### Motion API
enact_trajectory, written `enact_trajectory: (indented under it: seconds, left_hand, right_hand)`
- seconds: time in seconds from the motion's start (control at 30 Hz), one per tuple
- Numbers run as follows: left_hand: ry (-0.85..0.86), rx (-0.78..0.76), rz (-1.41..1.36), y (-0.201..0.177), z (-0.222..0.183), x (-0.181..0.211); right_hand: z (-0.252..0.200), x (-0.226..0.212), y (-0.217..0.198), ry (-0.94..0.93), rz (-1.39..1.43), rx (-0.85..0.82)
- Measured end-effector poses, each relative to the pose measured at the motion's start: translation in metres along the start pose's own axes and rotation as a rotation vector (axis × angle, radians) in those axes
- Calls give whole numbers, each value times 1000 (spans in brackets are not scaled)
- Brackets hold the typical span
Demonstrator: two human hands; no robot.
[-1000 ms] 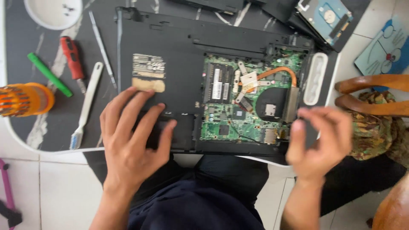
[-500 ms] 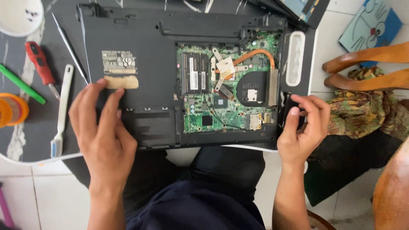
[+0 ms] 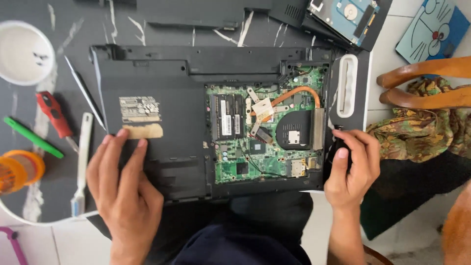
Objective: Disassembling a laptop by removing the battery, back cover, and hard drive, followed by cleaning the internal components with a brush.
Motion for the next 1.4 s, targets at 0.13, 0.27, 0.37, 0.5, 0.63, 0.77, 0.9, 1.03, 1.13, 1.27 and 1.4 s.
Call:
enact_trajectory:
  seconds: [0.13, 0.27, 0.37, 0.5, 0.63, 0.77, 0.9, 1.03, 1.13, 1.27, 1.4]
  left_hand:
    - [9, 13, 26, 0, -1, 4]
    - [-11, 8, 42, 1, -3, 4]
    - [-13, 40, 55, 1, -1, 5]
    - [-37, 34, 43, 2, -3, 3]
    - [-29, 48, 56, 4, -2, 3]
    - [-36, 35, 45, 4, -1, 2]
    - [-52, -16, 35, -1, -1, 3]
    - [-52, -65, 33, -11, 16, 11]
    - [82, -90, -55, -6, 37, 24]
    - [194, -154, -108, 14, 58, 32]
    - [276, -241, -83, 33, 59, 35]
  right_hand:
    - [0, 0, 1, 17, -29, -23]
    - [1, -2, 1, -16, 6, -25]
    - [3, -2, 1, -7, -8, -18]
    - [1, 0, 0, 15, -29, -22]
    - [0, 1, 0, 9, -36, -4]
    - [0, 2, 1, -6, -33, -10]
    - [-1, -11, -4, -43, -97, -15]
    - [13, -33, -3, -82, -133, -8]
    - [44, -76, 27, -101, -38, -141]
    - [63, -97, 53, -202, -4, -191]
    - [73, -110, 71, -247, 53, -300]
Point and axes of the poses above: each hand's wrist, its own z-axis towards the middle knuckle, its own y-axis out of the palm, x = y × z, the point moved 7 cm from there along z, towards the middle knuckle, and after that the axes turned 9 degrees about z, right-handed, at the moved point
